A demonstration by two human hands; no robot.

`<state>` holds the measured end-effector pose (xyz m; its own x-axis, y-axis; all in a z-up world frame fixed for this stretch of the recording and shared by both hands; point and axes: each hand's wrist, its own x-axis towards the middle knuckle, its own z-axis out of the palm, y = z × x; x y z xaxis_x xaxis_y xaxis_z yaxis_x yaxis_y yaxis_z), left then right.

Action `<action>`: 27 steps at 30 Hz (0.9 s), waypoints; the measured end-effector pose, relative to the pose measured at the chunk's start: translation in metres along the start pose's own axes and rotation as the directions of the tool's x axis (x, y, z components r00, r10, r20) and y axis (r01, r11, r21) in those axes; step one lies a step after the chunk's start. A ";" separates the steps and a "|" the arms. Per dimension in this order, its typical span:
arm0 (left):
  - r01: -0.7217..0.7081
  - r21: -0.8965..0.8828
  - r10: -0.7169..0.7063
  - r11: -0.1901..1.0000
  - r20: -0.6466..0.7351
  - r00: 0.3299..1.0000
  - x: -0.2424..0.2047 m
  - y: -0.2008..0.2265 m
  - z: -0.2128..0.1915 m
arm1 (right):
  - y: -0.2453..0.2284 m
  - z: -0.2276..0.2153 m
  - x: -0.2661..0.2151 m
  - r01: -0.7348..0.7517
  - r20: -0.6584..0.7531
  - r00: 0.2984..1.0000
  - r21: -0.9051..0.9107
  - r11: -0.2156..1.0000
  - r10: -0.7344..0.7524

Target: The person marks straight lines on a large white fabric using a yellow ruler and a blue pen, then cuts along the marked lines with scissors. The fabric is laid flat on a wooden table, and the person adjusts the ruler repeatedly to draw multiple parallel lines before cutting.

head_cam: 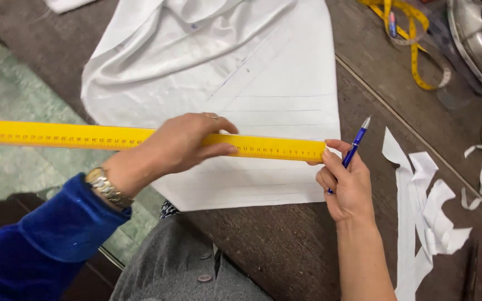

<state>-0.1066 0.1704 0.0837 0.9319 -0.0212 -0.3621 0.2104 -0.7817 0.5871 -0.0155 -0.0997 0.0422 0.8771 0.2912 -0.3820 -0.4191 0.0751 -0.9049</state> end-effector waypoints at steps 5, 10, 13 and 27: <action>-0.248 -0.011 0.247 0.969 0.153 0.957 0.053 0.018 0.005 | 0.016 -0.010 -0.012 0.022 -0.206 0.979 0.050 0.998 -0.012; -0.475 -0.002 0.451 0.880 0.320 0.833 0.082 0.004 -0.013 | 0.043 -0.009 -0.033 0.096 -0.536 0.841 0.015 0.995 -0.074; -0.632 0.043 0.575 0.774 0.371 0.729 0.098 -0.016 -0.032 | 0.047 0.017 -0.064 0.219 -0.677 0.724 0.042 0.975 -0.133; -0.829 0.007 0.693 0.559 0.545 0.471 0.070 -0.107 -0.046 | 0.165 0.145 -0.169 0.505 -0.823 0.552 0.200 0.839 -0.137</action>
<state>-0.0498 0.2814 0.0291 0.4242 -0.8917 -0.1581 -0.6573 -0.4233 0.6235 -0.2665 0.0018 -0.0151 0.7344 -0.6341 -0.2419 0.0447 0.4008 -0.9151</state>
